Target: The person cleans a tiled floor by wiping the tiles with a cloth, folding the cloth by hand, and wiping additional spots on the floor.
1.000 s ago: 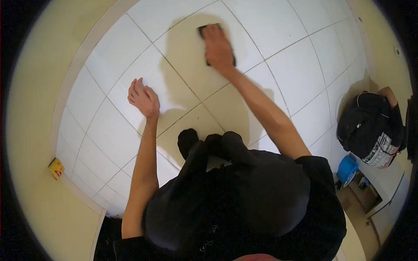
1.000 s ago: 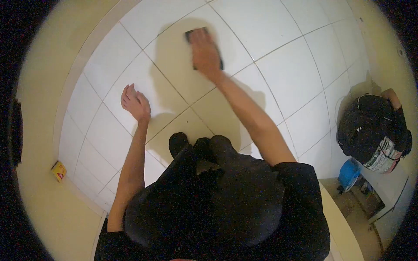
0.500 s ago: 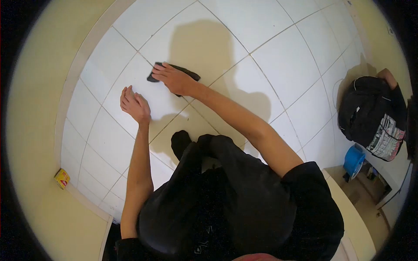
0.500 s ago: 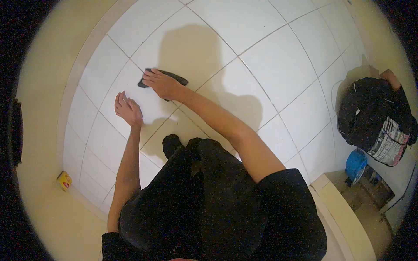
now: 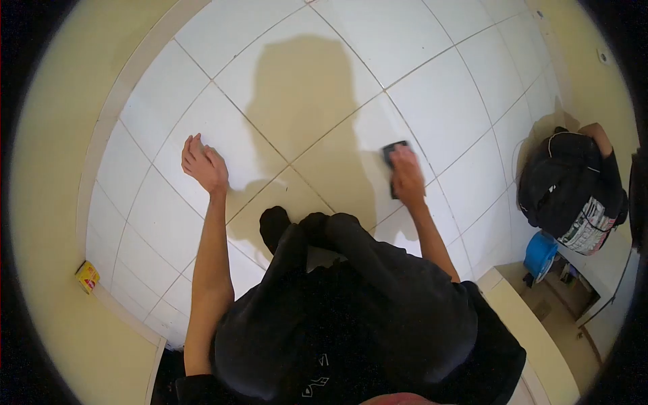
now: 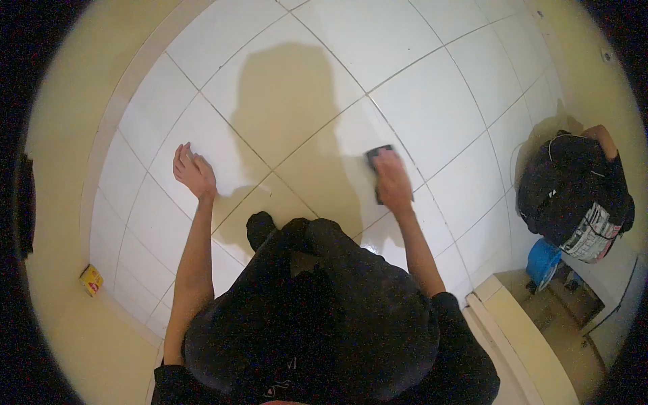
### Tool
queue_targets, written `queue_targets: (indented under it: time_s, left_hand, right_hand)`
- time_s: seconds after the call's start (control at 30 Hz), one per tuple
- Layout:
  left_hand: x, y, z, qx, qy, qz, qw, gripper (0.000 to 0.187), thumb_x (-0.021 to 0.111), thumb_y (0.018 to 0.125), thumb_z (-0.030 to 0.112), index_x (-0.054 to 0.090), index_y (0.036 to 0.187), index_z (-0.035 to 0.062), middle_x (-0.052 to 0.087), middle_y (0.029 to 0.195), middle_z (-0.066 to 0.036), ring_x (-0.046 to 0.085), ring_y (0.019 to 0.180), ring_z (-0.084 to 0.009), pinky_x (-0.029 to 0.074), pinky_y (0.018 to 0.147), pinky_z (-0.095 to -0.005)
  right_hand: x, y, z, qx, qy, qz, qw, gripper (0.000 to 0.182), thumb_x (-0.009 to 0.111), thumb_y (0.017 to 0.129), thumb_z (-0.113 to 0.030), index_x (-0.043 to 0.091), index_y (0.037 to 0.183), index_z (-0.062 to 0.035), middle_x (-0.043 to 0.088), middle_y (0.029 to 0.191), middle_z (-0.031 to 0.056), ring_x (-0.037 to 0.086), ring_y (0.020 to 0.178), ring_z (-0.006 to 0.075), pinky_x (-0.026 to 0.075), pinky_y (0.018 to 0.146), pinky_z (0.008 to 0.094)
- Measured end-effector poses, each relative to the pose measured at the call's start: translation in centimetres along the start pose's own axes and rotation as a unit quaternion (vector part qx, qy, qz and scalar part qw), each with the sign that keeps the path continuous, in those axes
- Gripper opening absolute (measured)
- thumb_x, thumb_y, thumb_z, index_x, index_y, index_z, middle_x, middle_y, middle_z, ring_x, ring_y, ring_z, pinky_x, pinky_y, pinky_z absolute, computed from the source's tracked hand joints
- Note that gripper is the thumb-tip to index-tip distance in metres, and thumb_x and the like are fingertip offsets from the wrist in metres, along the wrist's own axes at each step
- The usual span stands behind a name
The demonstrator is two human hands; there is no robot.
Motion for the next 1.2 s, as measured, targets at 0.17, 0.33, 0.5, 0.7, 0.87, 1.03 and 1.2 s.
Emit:
queue_targets:
  time_s: [0.17,0.33,0.5,0.7,0.87,1.03,1.2]
  left_hand:
    - [0.1,0.1,0.1,0.004,0.005,0.001,1.000,0.042,0.055,0.098,0.011,0.057,0.140,0.0112,0.053,0.149,-0.011,0.043,0.140,-0.0330,0.026,0.118,-0.0523]
    - [0.2,0.2,0.0,-0.009,0.005,-0.005,1.000,0.042,0.053,0.098,0.013,0.057,0.140,0.0108,0.052,0.150,-0.011,0.042,0.141,-0.0328,0.025,0.119,-0.0523]
    - [0.4,0.2,-0.4,-0.010,-0.009,-0.017,1.000,0.041,0.050,0.100,0.016,0.058,0.140,0.0111,0.050,0.151,-0.010,0.039,0.143,-0.0319,0.022,0.120,-0.0519]
    - [0.2,0.4,-0.2,-0.015,-0.005,-0.016,1.000,0.042,0.052,0.098,0.014,0.057,0.140,0.0117,0.053,0.150,-0.012,0.042,0.141,-0.0329,0.024,0.119,-0.0523]
    - [0.2,0.4,-0.2,-0.019,-0.001,-0.017,1.000,0.042,0.053,0.098,0.013,0.057,0.140,0.0124,0.052,0.150,-0.010,0.040,0.142,-0.0319,0.024,0.119,-0.0521]
    - [0.1,0.2,-0.3,-0.019,-0.013,-0.014,1.000,0.041,0.052,0.099,0.013,0.059,0.140,0.0129,0.050,0.152,-0.008,0.039,0.143,-0.0306,0.022,0.120,-0.0515]
    - [0.0,0.2,-0.2,-0.013,-0.008,-0.008,1.000,0.041,0.052,0.100,0.013,0.058,0.140,0.0125,0.051,0.150,-0.009,0.040,0.141,-0.0310,0.023,0.119,-0.0517]
  right_hand:
    - [-5.2,0.4,11.4,0.193,-0.104,0.131,0.967,0.048,0.047,0.104,-0.010,0.049,0.151,0.0020,0.048,0.159,0.0196,0.039,0.150,0.0418,0.026,0.125,0.0550]
    - [-6.3,9.2,19.9,0.235,-0.145,0.179,0.944,0.050,0.043,0.108,-0.022,0.048,0.152,0.0026,0.045,0.161,0.0209,0.033,0.154,0.0390,0.023,0.127,0.0540]
    - [-4.9,20.4,23.8,0.279,-0.203,0.210,0.915,0.055,0.048,0.104,-0.027,0.050,0.147,0.0056,0.048,0.157,0.0214,0.037,0.150,0.0405,0.026,0.124,0.0553]
    - [0.1,34.3,14.0,0.146,-0.241,0.200,0.938,0.043,0.053,0.098,-0.024,0.057,0.130,0.0034,0.056,0.144,0.0219,0.047,0.137,0.0383,0.035,0.117,0.0534]
    - [8.5,41.3,4.5,0.086,-0.153,0.191,0.966,0.050,0.048,0.097,-0.002,0.053,0.146,0.0031,0.051,0.152,0.0283,0.043,0.147,0.0415,0.025,0.128,0.0504]
    - [10.8,39.8,-8.8,-0.070,-0.108,0.152,0.980,0.053,0.057,0.097,-0.026,0.055,0.140,0.0038,0.054,0.150,0.0200,0.043,0.145,0.0337,0.034,0.120,0.0517]
    - [12.8,33.1,-15.7,-0.167,-0.023,0.056,0.984,0.053,0.056,0.100,-0.025,0.053,0.146,0.0006,0.049,0.157,0.0176,0.040,0.150,0.0318,0.029,0.125,0.0499]
Point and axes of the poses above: each hand's wrist, its own y-axis towards the middle knuckle, its own x-axis out of the palm, z = x × y, the point moved 8 cm from there along y, towards the middle knuckle
